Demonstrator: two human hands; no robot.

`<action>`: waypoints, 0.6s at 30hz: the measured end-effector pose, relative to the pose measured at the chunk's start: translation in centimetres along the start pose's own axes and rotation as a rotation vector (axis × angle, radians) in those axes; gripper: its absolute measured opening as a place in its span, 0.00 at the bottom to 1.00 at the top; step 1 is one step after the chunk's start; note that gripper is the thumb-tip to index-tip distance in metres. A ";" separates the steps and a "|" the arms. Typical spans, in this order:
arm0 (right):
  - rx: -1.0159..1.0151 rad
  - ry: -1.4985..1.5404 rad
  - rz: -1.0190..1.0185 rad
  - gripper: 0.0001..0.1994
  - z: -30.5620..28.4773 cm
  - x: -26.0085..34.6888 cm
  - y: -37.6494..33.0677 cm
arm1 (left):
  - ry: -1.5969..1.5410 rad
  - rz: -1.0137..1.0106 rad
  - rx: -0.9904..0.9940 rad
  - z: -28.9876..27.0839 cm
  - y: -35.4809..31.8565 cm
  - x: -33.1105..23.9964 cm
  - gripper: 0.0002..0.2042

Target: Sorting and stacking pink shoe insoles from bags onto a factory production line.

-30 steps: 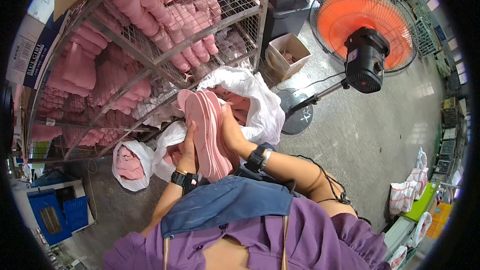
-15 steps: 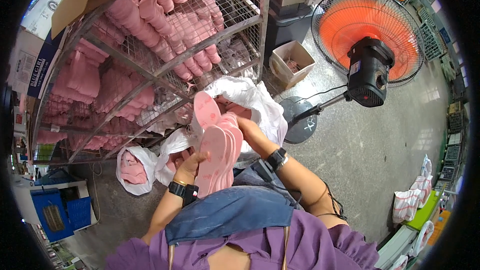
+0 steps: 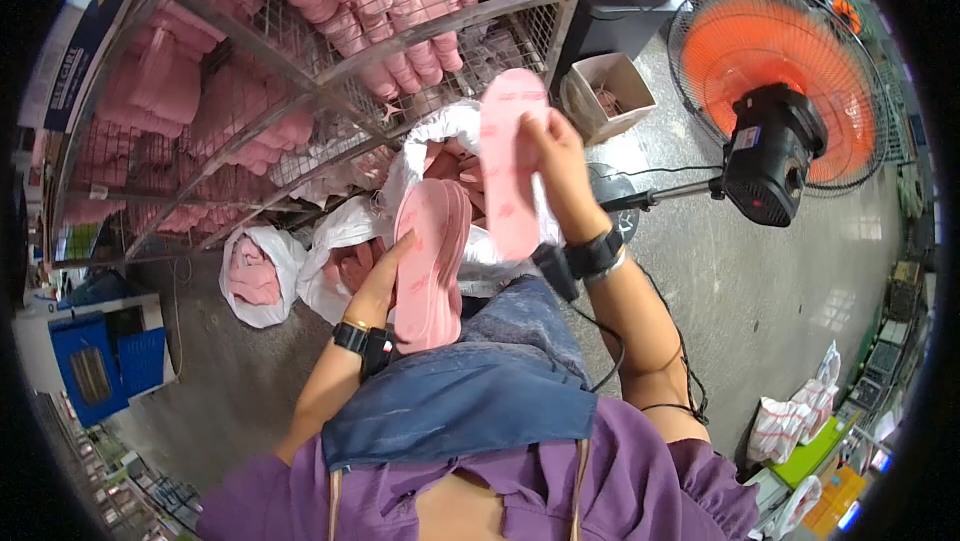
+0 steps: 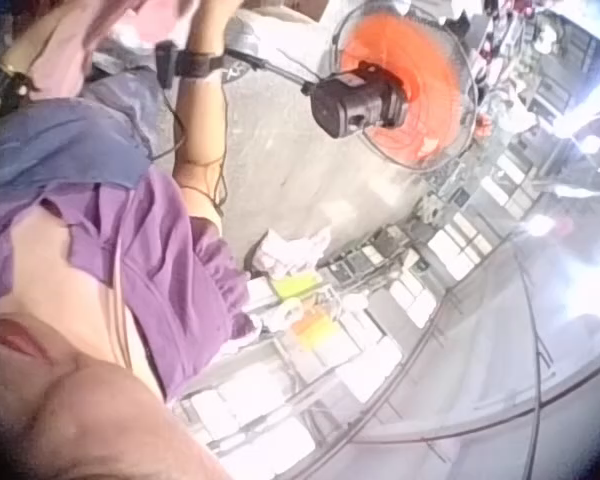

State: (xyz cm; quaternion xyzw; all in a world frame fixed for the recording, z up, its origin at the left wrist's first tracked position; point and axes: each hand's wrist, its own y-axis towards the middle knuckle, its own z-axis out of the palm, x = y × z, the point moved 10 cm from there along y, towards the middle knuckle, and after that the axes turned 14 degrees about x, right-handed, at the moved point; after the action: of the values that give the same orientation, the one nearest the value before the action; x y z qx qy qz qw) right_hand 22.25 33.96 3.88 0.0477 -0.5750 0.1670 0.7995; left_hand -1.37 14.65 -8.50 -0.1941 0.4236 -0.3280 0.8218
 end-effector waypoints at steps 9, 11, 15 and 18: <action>0.173 -0.556 -0.006 0.15 10.8 -6.4 -5.1 | -0.195 0.229 0.159 3.7 0.7 -4.0 0.39; 0.144 -0.752 0.037 0.23 10.0 -5.8 -5.5 | -0.185 0.213 0.178 4.0 0.0 -3.7 0.39; 0.047 -0.385 0.122 0.30 6.6 -12.0 -5.6 | -0.168 0.296 0.076 2.7 0.2 -3.4 0.35; 0.163 -0.108 0.321 0.34 9.6 -16.4 -7.1 | -0.204 0.340 0.004 1.0 0.4 -1.2 0.34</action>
State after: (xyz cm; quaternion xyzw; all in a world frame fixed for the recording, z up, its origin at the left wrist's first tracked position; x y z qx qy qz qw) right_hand 11.18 21.22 -7.45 0.0291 -0.6019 0.3358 0.7240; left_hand -0.95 15.83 -7.50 -0.1504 0.3641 -0.1640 0.9044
